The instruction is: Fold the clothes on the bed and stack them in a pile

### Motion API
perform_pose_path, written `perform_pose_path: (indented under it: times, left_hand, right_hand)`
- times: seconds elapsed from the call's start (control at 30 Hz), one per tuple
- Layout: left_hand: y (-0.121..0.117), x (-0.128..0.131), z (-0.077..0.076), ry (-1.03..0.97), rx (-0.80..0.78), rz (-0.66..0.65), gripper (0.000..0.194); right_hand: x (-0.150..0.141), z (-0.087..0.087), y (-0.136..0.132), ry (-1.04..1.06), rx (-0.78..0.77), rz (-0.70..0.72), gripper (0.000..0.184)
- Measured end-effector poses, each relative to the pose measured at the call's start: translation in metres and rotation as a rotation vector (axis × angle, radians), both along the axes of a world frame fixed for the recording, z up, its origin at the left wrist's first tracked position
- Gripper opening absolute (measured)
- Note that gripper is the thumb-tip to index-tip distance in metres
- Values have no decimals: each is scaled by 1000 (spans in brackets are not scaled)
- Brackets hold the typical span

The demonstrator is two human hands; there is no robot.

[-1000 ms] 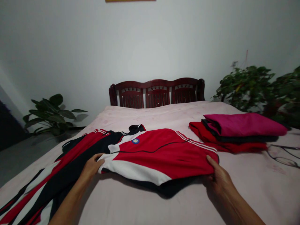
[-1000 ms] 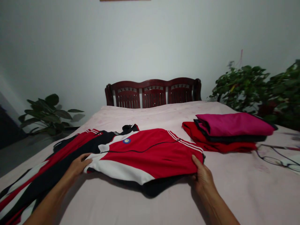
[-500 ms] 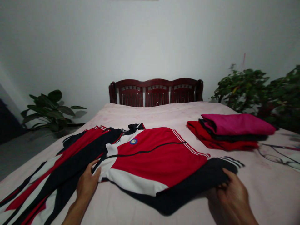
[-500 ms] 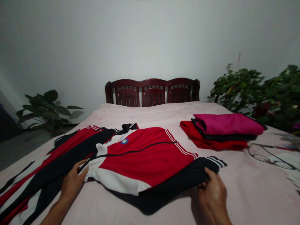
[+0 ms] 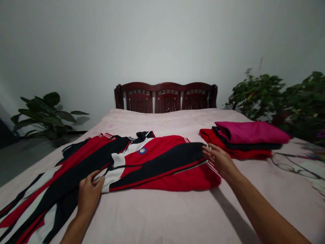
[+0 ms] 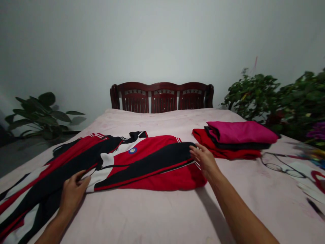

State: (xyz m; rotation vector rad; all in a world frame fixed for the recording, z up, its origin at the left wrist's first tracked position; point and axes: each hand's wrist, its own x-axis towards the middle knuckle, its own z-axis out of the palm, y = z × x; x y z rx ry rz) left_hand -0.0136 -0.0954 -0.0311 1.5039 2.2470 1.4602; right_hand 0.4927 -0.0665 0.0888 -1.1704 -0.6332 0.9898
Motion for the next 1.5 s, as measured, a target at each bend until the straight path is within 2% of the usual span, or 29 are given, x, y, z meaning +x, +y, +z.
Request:
perform_pose_path:
  times: [0.07, 0.13, 0.2, 0.27, 0.37, 0.47, 0.57, 0.67, 0.73, 0.83, 0.93, 1.0, 1.13, 1.27, 1.37, 1.43, 1.5]
  left_hand:
    - [-12, 7, 7, 255, 35, -78, 52]
    - [-23, 19, 10, 439, 51, -246, 47]
    - [-28, 33, 7, 557, 35, -464, 45]
    - [-27, 46, -1, 634, 13, -616, 42]
    - [-16, 59, -6, 642, -12, -633, 32]
    - [-5, 58, 4, 537, -62, -559, 30]
    - [-7, 42, 20, 379, -101, -515, 29]
    - [-22, 20, 25, 285, -133, -570, 31]
    - [-35, 9, 22, 327, -169, -632, 28]
    - [-48, 3, 12, 482, -184, -712, 21]
    - [-53, 7, 8, 591, -156, -682, 23]
    - [-52, 14, 10, 614, -191, -658, 31]
    - [-48, 23, 14, 529, -300, -644, 30]
    - [-41, 19, 3, 424, -272, -571, 32]
    - [-37, 14, -1, 370, -253, -558, 34]
    - [-35, 14, 1, 320, -248, -564, 36]
    - [-34, 14, 5, 260, -234, -588, 37]
  right_hand:
    - [5, -32, -12, -271, -20, 129, 37]
    - [11, -56, -32, -526, -1, 292, 36]
    - [17, -72, -50, -830, 51, 442, 38]
    - [23, -84, -60, -1189, 132, 500, 47]
    - [30, -97, -59, -1585, 231, 427, 55]
    - [34, -98, -49, -1719, 246, 351, 40]
    - [40, -90, -48, -1751, 302, 261, 30]
    - [46, -87, -61, -1724, 360, 266, 29]
    - [48, -90, -71, -1668, 316, 354, 30]
    - [50, -90, -76, -1502, 154, 553, 35]
    - [48, -78, -64, -1260, 25, 681, 44]
    - [43, -72, -50, -1251, 50, 615, 52]
    - [23, -77, -14, -1598, 206, 452, 60]
    - [0, -83, 16, -1799, 234, 431, 43]
    - [-10, -67, 27, -1657, 180, 351, 31]
    - [-10, -47, 23, -1451, 185, 205, 29]
    - [-6, -22, 8, -1287, 247, 74, 26]
